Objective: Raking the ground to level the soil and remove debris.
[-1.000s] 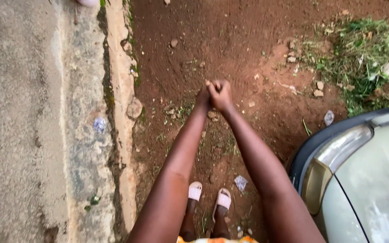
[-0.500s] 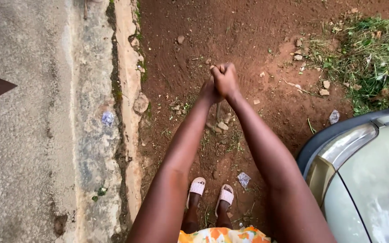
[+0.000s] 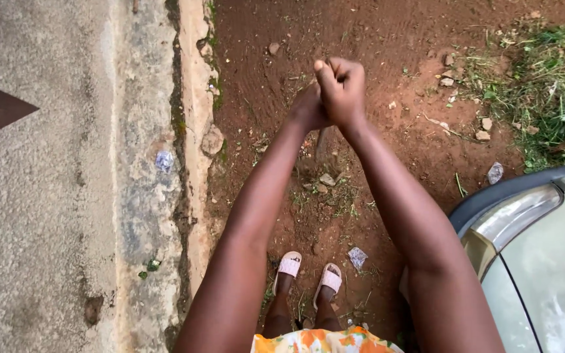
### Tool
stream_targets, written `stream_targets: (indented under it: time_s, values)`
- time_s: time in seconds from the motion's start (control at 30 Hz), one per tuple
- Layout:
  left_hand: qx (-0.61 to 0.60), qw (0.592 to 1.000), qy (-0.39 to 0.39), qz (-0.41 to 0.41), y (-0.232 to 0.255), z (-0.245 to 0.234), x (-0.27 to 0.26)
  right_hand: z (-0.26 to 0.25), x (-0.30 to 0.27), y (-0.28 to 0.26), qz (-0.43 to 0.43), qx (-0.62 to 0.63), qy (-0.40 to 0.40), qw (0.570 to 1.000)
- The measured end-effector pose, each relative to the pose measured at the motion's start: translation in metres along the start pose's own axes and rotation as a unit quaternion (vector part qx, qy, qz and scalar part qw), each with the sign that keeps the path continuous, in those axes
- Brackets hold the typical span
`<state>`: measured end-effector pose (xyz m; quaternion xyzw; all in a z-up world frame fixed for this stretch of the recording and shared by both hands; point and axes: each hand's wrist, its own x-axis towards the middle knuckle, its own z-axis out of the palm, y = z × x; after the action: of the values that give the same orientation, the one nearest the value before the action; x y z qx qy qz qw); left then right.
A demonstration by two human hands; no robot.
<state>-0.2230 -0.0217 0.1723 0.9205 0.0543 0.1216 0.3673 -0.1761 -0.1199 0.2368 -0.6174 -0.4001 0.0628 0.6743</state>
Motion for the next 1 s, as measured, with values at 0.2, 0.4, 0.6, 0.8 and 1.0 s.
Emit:
stream_targets:
  time_s: [0.2,0.4,0.6,0.8,1.0]
  values:
    - [0.111,0.990,-0.073,-0.047,-0.052,0.030,-0.029,0.017,-0.065,0.072,0.001,0.012,-0.028,1.000]
    - [0.027,0.997,0.016,-0.064,-0.126,0.106,-0.072,0.041,-0.117,0.132,0.139,-0.029,0.007,0.990]
    - [-0.338,0.932,0.094,-0.095,-0.175,0.132,-0.071,0.073,-0.100,0.116,0.265,-0.120,-0.021,0.957]
    - [-0.169,0.977,0.129,-0.029,-0.114,0.081,-0.057,0.072,-0.057,0.100,0.156,-0.057,0.056,0.984]
    - [-0.184,0.975,0.122,-0.032,-0.099,0.054,-0.059,0.058,-0.017,0.035,0.115,0.023,0.002,0.993]
